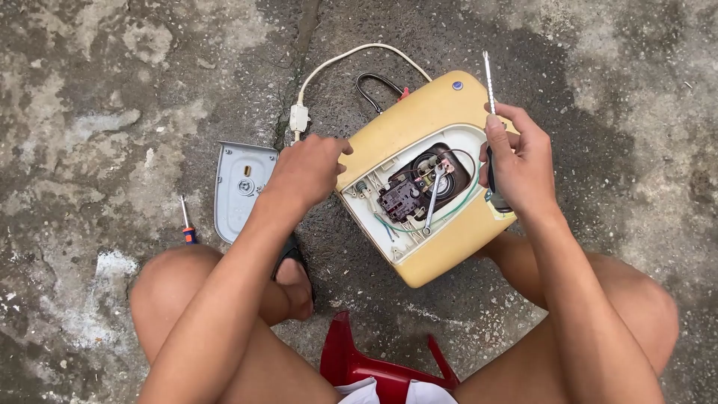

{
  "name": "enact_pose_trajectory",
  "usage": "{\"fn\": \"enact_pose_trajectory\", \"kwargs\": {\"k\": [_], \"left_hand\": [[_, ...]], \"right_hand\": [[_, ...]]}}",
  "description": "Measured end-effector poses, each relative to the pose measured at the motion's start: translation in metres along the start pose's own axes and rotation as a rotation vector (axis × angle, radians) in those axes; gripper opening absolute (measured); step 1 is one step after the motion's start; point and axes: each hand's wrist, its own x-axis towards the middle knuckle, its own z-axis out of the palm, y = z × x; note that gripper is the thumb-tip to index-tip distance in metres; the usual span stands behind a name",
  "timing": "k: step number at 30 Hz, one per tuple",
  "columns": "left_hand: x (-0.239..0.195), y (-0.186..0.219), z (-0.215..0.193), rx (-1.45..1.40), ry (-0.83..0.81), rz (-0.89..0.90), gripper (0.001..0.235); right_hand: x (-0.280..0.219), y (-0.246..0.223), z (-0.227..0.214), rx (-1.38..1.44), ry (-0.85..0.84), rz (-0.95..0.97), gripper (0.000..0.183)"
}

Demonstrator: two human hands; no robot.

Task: The person sits on a small red stool and repairs a yellow water heater placed on the concrete floor. They use a screwdriver to tighten screws on the internal components and a wrench to adjust a nut on the motor assembly. The person also handles wires and the metal backplate of the device.

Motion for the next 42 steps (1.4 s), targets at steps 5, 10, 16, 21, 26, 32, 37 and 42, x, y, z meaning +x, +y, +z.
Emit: {"fn": "enact_pose_trajectory", "kwargs": {"k": [5, 10, 16, 21, 26, 32, 37, 42], "left_hand": [[0.010, -0.002, -0.019, -0.088, -0.002, -0.020, 0.022], [0.031, -0.016, -0.019, -0.092, -0.004, -0.004, 0.024], [0.039, -0.006, -0.025, -0.112, -0.100, 0.031, 0.028], [0.041, -0.011, -0.035, -0.090, -0.126, -0.003, 0.030], [0.046, -0.020, -0.034, -0.094, -0.140, -0.008, 0.032], [0.041, -0.014, -0.035, -0.101, -0.210, -0.029, 0.033], [0.039, -0.015, -0.037, -0.089, -0.236, -0.033, 0.033], [0.043, -0.016, -0.032, -0.037, -0.253, -0.021, 0.030]], "right_hand": [[0.013, 0.001, 0.013, 0.002, -0.022, 0.089, 0.028], [0.016, -0.005, 0.030, -0.017, -0.066, 0.125, 0.029], [0.020, -0.009, 0.036, -0.067, -0.112, 0.163, 0.030], [0.023, -0.009, 0.035, -0.078, -0.110, 0.205, 0.031], [0.025, -0.011, 0.032, -0.119, -0.084, 0.206, 0.032], [0.024, -0.018, 0.035, -0.180, -0.105, 0.239, 0.034], [0.028, -0.025, 0.029, -0.360, -0.202, 0.290, 0.035], [0.034, -0.028, 0.018, -0.658, -0.482, 0.440, 0.034]]}}
